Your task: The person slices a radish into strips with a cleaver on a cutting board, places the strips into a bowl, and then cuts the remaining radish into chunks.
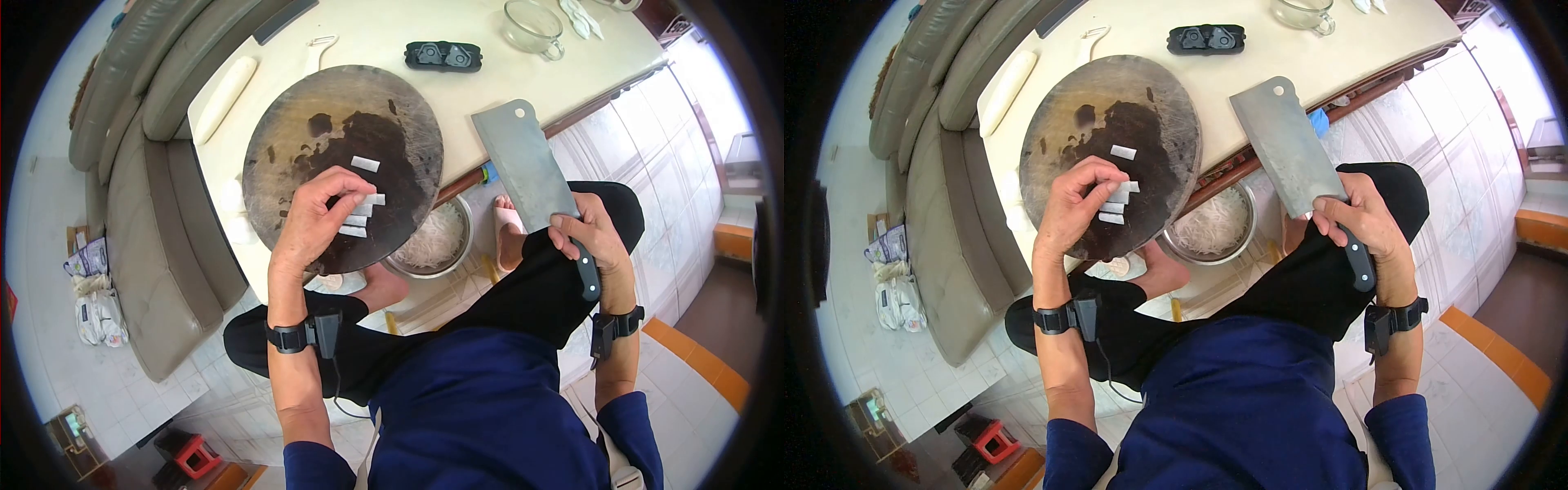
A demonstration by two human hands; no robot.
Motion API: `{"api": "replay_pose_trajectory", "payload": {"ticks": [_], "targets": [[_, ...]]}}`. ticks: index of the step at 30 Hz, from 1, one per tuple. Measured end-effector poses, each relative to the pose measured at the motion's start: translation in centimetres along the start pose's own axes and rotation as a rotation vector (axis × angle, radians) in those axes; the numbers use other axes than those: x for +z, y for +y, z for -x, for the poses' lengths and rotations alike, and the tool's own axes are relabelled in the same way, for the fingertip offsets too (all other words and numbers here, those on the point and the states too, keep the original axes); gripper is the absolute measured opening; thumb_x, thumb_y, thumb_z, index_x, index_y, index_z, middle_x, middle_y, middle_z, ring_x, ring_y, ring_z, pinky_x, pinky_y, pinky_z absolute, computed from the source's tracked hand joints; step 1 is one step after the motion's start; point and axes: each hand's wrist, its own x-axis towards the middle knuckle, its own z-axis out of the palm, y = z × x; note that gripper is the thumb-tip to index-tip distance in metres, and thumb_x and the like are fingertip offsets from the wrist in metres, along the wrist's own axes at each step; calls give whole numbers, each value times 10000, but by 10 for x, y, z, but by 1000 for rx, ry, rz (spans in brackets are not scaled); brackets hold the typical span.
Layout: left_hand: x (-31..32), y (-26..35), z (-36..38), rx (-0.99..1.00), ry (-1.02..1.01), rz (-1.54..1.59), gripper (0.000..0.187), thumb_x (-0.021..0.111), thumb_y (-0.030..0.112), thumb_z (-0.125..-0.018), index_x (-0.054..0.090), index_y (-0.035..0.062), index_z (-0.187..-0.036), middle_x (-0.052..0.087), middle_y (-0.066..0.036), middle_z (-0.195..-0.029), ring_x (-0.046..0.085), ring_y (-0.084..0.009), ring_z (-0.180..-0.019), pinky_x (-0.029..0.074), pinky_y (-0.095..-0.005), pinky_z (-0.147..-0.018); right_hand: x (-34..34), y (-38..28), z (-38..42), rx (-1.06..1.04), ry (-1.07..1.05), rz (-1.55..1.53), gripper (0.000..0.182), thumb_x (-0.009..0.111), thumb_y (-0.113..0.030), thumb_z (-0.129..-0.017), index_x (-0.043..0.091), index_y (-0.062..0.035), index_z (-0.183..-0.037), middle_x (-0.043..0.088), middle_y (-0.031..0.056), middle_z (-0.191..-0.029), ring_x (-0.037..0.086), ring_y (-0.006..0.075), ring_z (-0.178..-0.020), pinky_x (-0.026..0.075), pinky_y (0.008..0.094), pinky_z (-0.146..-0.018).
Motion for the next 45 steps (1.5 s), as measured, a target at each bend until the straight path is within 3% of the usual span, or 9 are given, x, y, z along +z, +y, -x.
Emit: {"api": "replay_pose_trajectory", "payload": {"ticks": [8, 17, 26, 28, 35, 38, 43, 45], "targets": [[3, -6, -1, -118, 129, 152, 87, 632, 3, -869, 689, 9, -933, 647, -18, -913, 592, -84, -817, 464, -223, -719, 0, 0, 0, 5, 8, -5, 146, 553, -95, -840, 610, 28, -783, 582, 25, -602, 447, 41, -408, 331, 193, -406], [0, -7, -3, -52, 133, -56, 114, 657, 4, -848, 693, 7, -956, 666, -5, -832, 598, -79, -763, 472, -230, -708, 1, 0, -1, 5, -6, 0, 145, 557, -91, -842, 622, 34, -808, 580, 28, -600, 451, 48, -408, 333, 195, -406], [0, -9, -4, -49, 95, -120, 150, 616, -18, -872, 671, -2, -1010, 641, -17, -916, 589, -84, -806, 464, -223, -742, 1, 0, -2, 9, -4, 22, 145, 561, -97, -849, 623, 27, -806, 581, 25, -605, 450, 48, -410, 337, 195, -409], [1, -19, -6, -64, 225, 21, 171, 601, -37, -879, 663, -3, -1034, 629, -20, -944, 589, -90, -822, 466, -219, -761, 1, -1, -2, 15, -8, 15, 147, 563, -99, -848, 625, 29, -810, 582, 25, -607, 453, 48, -414, 340, 194, -413], [3, -15, -10, -95, 268, 34, 197, 622, -56, -861, 660, -15, -1050, 636, -33, -977, 598, -94, -871, 473, -215, -772, 0, 0, -3, 6, -13, 41, 152, 559, -94, -839, 632, 38, -821, 579, 27, -606, 455, 54, -417, 347, 202, -417], [8, -16, -11, -67, 302, 40, 179, 649, -25, -822, 678, -4, -998, 646, -64, -897, 629, -135, -814, 488, -248, -730, 0, 2, -3, -16, -24, 54, 158, 556, -99, -837, 635, 36, -824, 580, 29, -607, 459, 58, -421, 349, 206, -418], [10, -5, -7, 179, 427, -406, 171, 707, 13, -755, 698, 21, -925, 629, -107, -932, 617, -255, -878, 481, -327, -772, 2, -1, -2, -4, -1, 49, 172, 553, -111, -836, 643, 34, -811, 576, 27, -597, 465, 59, -424, 349, 204, -419], [11, 1, -2, 179, 391, -411, 168, 721, 36, -742, 696, 26, -908, 621, -104, -919, 606, -265, -870, 477, -339, -764, 1, 0, -2, -3, 2, 54, 174, 555, -112, -836, 643, 35, -807, 575, 27, -594, 465, 59, -423, 349, 204, -418]]}}
